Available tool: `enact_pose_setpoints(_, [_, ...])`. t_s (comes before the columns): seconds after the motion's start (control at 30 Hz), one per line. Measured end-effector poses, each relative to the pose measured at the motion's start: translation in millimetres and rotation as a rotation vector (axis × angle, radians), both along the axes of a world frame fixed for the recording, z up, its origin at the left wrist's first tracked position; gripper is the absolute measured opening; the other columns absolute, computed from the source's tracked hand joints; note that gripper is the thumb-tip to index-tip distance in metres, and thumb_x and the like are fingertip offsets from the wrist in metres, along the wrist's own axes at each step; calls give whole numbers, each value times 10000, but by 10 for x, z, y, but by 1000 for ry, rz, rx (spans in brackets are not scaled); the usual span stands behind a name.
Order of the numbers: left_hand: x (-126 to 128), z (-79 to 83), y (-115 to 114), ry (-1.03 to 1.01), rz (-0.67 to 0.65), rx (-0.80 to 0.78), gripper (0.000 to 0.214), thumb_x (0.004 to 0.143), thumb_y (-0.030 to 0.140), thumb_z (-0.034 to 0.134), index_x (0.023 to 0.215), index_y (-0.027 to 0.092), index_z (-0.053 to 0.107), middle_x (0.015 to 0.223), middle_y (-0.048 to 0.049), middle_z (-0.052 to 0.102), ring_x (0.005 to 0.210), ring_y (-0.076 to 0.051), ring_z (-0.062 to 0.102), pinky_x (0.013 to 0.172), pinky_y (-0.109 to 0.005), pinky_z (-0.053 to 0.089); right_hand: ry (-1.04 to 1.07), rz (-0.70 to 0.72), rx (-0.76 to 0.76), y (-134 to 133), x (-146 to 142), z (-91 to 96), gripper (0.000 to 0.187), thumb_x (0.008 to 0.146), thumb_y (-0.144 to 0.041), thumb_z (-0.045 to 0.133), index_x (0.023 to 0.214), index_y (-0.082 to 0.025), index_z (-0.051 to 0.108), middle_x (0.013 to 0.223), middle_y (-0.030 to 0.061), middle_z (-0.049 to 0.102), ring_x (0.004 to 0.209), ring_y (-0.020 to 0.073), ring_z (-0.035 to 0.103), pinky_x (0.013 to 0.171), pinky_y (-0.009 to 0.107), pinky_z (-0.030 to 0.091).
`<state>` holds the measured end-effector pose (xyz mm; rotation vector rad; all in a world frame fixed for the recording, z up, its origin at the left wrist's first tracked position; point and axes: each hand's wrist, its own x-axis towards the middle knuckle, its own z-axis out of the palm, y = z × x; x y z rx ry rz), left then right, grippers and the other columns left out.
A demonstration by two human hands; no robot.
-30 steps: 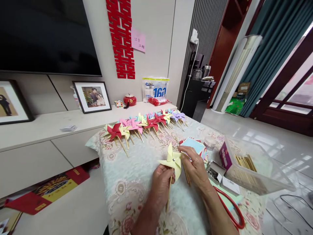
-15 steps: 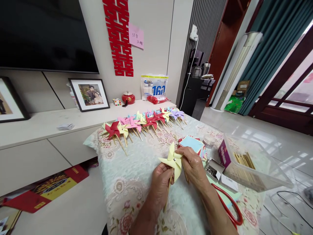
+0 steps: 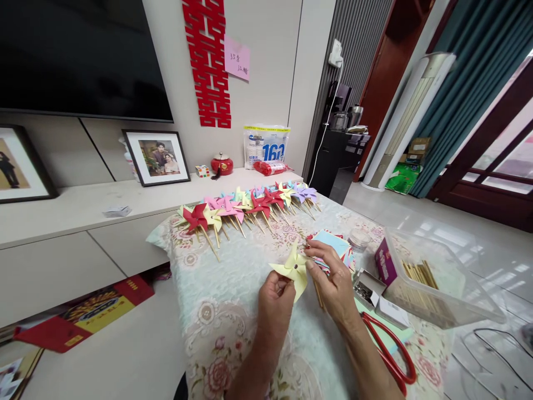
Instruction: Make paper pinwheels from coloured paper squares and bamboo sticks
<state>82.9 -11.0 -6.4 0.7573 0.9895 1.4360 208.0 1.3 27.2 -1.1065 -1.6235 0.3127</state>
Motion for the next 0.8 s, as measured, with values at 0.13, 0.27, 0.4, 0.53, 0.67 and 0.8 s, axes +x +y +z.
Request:
enact_pose_setpoints(0.13, [24,-41,-42,76,28,87,125,661,186,736,750,199,649,665,17,595,643,-140,536,624,-225,429,67,-6,-47,-24,-72,8,122,872,-327,679,927,-219,662,1270,134,637,1224,295,571,1025,492,421])
enact_pose_setpoints(0.27, [32,-95,-68,152,40,136,112,683,180,739,701,208,632,705,3,584,699,-155,552,665,-227,451,114,-18,-96,-24,-104,-4,164,849,-323,698,791,-219,586,1280,136,633,1213,299,573,997,476,425])
enact_pose_setpoints(0.4, [25,-115,-76,193,24,168,73,715,180,718,731,203,650,725,-1,591,706,-153,553,673,-227,455,113,-22,-122,-25,-107,6,183,862,-311,664,743,-218,561,1248,135,645,1188,303,583,989,481,418])
enact_pose_setpoints(0.53, [39,-104,-72,127,-2,142,107,701,193,735,796,188,686,723,-4,629,689,-147,561,651,-224,452,115,-15,-122,-27,-105,5,186,864,-313,664,736,-215,571,1220,131,653,1191,308,583,995,482,413])
enact_pose_setpoints(0.67, [27,-42,-26,-46,-19,42,171,650,183,750,812,162,699,623,27,612,556,-102,498,544,-201,386,172,-14,-56,-22,-77,-26,126,893,-340,655,945,-226,665,1266,119,633,1218,291,573,1008,464,426])
enact_pose_setpoints(0.8, [-58,48,31,-299,20,-79,255,585,173,767,828,129,707,610,22,620,509,-79,477,505,-199,350,170,-60,-47,-11,-71,-43,145,936,-343,604,914,-230,692,1137,100,690,1108,270,625,960,438,447])
